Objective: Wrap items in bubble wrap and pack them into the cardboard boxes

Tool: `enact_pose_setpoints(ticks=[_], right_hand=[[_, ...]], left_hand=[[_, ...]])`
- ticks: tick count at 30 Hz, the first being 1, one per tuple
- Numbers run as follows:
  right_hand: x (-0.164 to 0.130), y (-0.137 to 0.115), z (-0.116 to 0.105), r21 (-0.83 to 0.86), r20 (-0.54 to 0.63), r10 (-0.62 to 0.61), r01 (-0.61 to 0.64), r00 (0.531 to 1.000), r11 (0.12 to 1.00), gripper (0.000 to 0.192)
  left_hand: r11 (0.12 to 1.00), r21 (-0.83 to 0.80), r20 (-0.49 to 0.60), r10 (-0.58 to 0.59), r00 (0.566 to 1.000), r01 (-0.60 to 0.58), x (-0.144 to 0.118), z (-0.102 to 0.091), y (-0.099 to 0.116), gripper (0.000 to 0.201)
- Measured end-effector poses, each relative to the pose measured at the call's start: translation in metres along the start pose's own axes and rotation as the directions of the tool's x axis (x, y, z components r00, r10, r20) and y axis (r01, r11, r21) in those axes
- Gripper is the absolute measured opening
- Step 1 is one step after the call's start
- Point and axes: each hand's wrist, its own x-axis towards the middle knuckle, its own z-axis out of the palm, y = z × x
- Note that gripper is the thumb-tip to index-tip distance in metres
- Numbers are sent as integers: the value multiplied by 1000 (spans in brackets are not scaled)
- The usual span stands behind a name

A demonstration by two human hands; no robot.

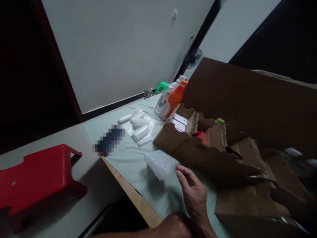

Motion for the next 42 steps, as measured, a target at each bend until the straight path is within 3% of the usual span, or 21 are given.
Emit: enact_pose_setpoints(ticks=[3,7,12,15,17,19,21,22,24,26,29,31,33,35,37,39,42], right_hand=[[-12,3,-34,266,-42,364,-341,930,902,35],[-36,26,-75,380,-18,540,-494,841,782,44],[-72,56,-102,363,-68,604,-544,794,757,49],[-84,65,-107,355,-83,595,-534,799,767,47],[-87,69,-108,351,-87,579,-519,810,779,46],[-89,73,-106,348,-86,563,-505,822,790,44],[-91,75,-105,347,-81,548,-492,833,799,42],[-92,75,-105,347,-75,540,-486,838,802,41],[-94,75,-105,346,-56,522,-474,851,810,39],[-95,72,-108,345,-30,501,-462,865,817,37],[-98,69,-120,355,6,474,-445,881,822,40],[-103,71,-132,365,23,470,-446,882,817,47],[-110,78,-145,362,35,487,-465,873,808,55],[-118,86,-158,333,24,509,-487,860,807,60],[-128,91,-170,277,-20,499,-474,867,836,57],[-137,89,-179,197,-38,419,-404,907,893,48],[-147,78,-189,63,76,241,-246,968,967,41]], left_hand=[[999,40,-110,19,994,-14,-6,4,3,23],[999,14,-232,53,971,-52,-16,4,9,31],[986,84,-268,164,949,-147,-20,2,14,25],[979,110,-269,195,943,-171,-25,1,19,22],[973,155,-356,217,909,-172,-28,-1,20,22],[958,272,-498,226,837,-97,-29,-7,19,25],[925,375,-619,200,759,62,-25,-14,16,37],[909,392,-654,166,738,144,-22,-18,15,45],[888,377,-673,67,737,263,-14,-21,14,56],[883,371,-637,16,771,288,-9,-16,18,54],[868,470,-515,121,849,161,-14,10,31,44],[839,544,-339,190,921,27,-25,37,38,50],[818,556,-91,234,968,-145,-37,65,40,55],[806,492,146,296,944,-329,-47,86,39,47],[806,395,258,364,895,-442,-51,94,42,34],[853,316,221,360,906,-416,-47,87,51,29],[913,322,-28,276,961,-253,-25,53,64,28]])
